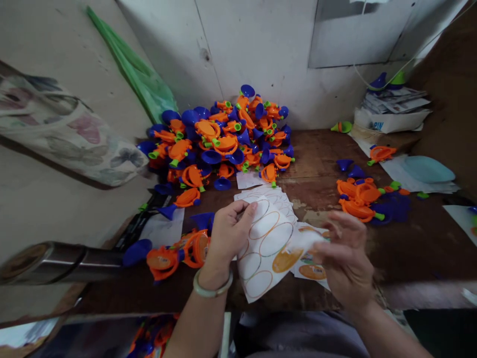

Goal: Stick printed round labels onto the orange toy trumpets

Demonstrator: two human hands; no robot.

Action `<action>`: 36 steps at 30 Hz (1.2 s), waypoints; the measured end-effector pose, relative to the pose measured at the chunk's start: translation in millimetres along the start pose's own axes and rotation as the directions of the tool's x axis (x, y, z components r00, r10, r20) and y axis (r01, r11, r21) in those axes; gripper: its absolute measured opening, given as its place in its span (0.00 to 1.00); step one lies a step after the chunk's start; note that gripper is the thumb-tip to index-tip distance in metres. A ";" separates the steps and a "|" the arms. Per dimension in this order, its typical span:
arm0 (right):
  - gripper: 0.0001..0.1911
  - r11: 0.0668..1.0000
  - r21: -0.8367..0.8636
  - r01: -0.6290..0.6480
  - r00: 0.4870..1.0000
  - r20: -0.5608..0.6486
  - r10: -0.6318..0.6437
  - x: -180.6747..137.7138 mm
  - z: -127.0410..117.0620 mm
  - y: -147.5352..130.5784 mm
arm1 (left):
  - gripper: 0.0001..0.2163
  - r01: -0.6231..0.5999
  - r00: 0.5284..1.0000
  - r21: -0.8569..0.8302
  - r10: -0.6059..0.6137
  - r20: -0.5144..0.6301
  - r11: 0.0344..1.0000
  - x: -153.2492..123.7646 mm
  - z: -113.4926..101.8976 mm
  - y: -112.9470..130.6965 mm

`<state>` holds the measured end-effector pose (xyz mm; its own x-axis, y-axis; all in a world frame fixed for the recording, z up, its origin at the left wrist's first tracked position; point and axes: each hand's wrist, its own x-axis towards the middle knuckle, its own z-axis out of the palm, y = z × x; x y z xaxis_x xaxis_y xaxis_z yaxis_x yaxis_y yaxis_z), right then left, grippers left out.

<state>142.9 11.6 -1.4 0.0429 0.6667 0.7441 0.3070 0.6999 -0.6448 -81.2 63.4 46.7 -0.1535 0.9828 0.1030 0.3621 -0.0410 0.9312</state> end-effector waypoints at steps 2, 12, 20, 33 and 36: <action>0.25 0.999 0.008 -0.053 0.995 0.087 0.053 2.3 -1.3 4.8 | 0.17 -0.002 1.000 -0.005 0.002 0.002 1.000 1.1 0.9 -2.4; 0.28 0.996 -0.087 0.011 0.974 0.225 0.009 9.7 -3.0 7.8 | 0.20 0.017 0.998 -0.020 -0.015 0.059 1.000 2.8 6.3 -10.3; 0.35 0.961 -0.150 0.232 0.954 0.230 -0.194 4.3 -5.1 11.8 | 0.20 0.012 0.993 0.016 -0.014 0.119 1.000 9.6 11.5 -15.5; 0.16 0.964 -0.116 0.241 0.917 0.351 -0.187 2.6 -23.6 3.0 | 0.14 -0.150 0.976 0.389 0.071 0.208 0.909 69.8 47.8 -52.4; 0.20 0.981 -0.191 -0.026 0.984 0.166 0.059 33.8 10.6 54.5 | 0.08 -0.199 0.964 0.487 0.079 0.255 0.850 81.0 70.0 -60.3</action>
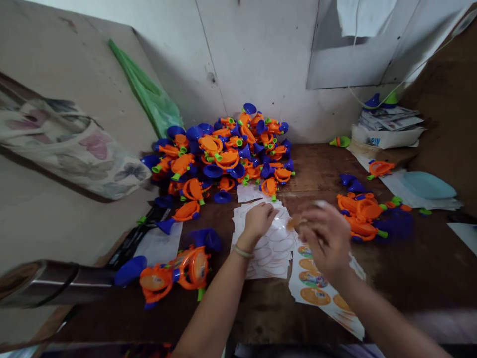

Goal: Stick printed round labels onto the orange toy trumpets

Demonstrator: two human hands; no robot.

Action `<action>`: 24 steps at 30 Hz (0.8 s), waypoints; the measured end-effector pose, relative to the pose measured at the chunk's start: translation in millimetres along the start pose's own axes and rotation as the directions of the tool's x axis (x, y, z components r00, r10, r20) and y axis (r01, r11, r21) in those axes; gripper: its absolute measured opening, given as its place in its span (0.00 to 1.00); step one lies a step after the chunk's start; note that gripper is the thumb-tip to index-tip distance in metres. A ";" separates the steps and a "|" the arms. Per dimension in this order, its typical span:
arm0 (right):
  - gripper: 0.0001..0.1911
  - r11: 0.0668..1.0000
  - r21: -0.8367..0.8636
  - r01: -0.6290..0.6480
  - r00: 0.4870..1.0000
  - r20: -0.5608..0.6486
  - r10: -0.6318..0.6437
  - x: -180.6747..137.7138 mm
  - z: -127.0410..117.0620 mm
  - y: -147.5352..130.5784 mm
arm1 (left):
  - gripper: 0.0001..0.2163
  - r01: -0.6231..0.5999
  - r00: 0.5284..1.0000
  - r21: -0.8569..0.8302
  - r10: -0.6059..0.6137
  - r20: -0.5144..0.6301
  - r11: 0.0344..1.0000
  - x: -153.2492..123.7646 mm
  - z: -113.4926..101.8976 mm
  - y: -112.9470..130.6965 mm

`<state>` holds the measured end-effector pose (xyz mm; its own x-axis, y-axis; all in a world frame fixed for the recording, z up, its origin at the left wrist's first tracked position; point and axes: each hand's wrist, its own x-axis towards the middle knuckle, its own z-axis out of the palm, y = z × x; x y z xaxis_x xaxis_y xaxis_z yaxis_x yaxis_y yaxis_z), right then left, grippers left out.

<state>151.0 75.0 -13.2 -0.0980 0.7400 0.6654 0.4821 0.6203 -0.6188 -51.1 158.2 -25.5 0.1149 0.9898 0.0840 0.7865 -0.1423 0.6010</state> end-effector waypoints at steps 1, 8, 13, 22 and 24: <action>0.27 0.995 0.000 -0.099 0.993 -0.061 0.099 17.4 18.8 19.0 | 0.04 -0.005 1.000 0.033 0.005 -0.002 0.999 0.6 5.7 1.7; 0.53 0.948 -0.126 -0.291 0.954 0.036 0.297 87.8 137.1 106.6 | 0.06 -0.122 0.992 0.039 0.121 0.023 0.992 -55.6 31.1 9.7; 0.50 0.927 -0.148 -0.343 0.938 0.002 0.347 86.6 121.4 132.0 | 0.07 -0.139 0.990 -0.214 0.135 -0.034 0.967 -89.3 29.0 -4.7; 0.56 0.980 -0.018 -0.200 0.968 -0.159 0.195 36.3 7.2 107.9 | 0.25 0.107 0.994 -0.783 -0.090 0.065 0.613 -97.3 19.0 10.4; 0.56 0.988 0.077 -0.133 0.981 -0.135 0.143 16.3 -2.0 82.5 | 0.31 0.170 0.985 -0.868 -0.115 0.132 0.466 -97.4 19.3 20.1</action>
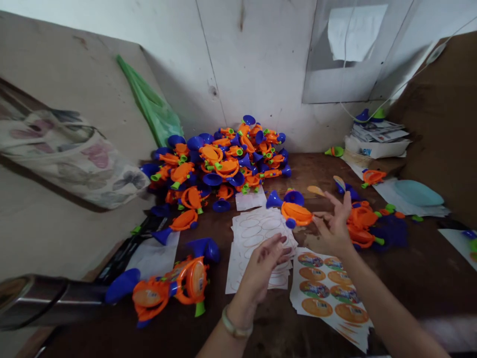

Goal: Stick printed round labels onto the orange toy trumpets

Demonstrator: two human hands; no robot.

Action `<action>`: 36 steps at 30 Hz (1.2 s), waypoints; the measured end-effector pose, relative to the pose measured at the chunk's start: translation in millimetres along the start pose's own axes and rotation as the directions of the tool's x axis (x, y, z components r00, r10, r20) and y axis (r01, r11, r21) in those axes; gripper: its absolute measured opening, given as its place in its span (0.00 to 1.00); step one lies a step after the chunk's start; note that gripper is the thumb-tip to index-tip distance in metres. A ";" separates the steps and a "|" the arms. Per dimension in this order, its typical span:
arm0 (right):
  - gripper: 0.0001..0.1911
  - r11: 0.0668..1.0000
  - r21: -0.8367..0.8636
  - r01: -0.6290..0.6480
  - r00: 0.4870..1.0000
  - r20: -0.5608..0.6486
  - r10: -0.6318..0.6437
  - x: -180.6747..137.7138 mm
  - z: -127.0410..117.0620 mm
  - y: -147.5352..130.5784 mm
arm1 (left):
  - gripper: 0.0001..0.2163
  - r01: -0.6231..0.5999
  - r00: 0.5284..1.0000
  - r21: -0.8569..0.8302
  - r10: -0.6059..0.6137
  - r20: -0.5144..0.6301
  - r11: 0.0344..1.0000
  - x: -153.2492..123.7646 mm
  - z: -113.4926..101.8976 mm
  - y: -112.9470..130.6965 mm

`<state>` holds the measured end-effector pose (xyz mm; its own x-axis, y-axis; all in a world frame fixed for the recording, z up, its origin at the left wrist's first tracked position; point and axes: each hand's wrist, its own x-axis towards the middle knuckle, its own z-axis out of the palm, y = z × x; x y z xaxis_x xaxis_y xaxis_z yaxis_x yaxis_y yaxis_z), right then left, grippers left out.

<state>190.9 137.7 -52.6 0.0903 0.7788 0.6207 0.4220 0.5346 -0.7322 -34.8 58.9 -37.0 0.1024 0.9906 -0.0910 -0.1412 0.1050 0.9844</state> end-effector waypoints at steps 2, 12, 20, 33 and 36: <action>0.55 0.991 0.125 0.043 0.994 0.098 -0.055 -19.4 -5.6 -24.3 | 0.35 0.081 0.996 -0.236 -0.084 -0.004 0.968 -1.8 6.2 5.5; 0.49 0.984 0.178 -0.022 0.988 -0.149 0.049 -39.9 -14.8 -117.4 | 0.32 -0.079 0.985 -0.491 -0.008 -0.172 0.868 -35.5 18.1 18.3; 0.48 0.908 0.378 -0.181 0.980 -0.004 0.197 -49.2 6.5 -148.7 | 0.30 -0.249 0.965 -0.306 0.208 -0.160 0.919 -60.4 23.8 11.7; 0.47 0.845 0.486 -0.221 0.966 -0.007 0.257 -54.8 12.5 -154.5 | 0.22 -0.401 0.905 -0.280 0.330 -0.267 0.872 -53.7 33.5 7.8; 0.48 0.850 0.483 -0.210 0.970 -0.004 0.242 -54.5 12.4 -153.4 | 0.21 -0.402 0.901 -0.286 0.320 -0.292 0.870 -53.9 34.8 10.4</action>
<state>110.0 17.3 22.4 0.1931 0.8838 0.4261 -0.0958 0.4491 -0.8883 -7.5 3.5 -16.6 -0.2408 0.9520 0.1889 -0.4458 -0.2813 0.8498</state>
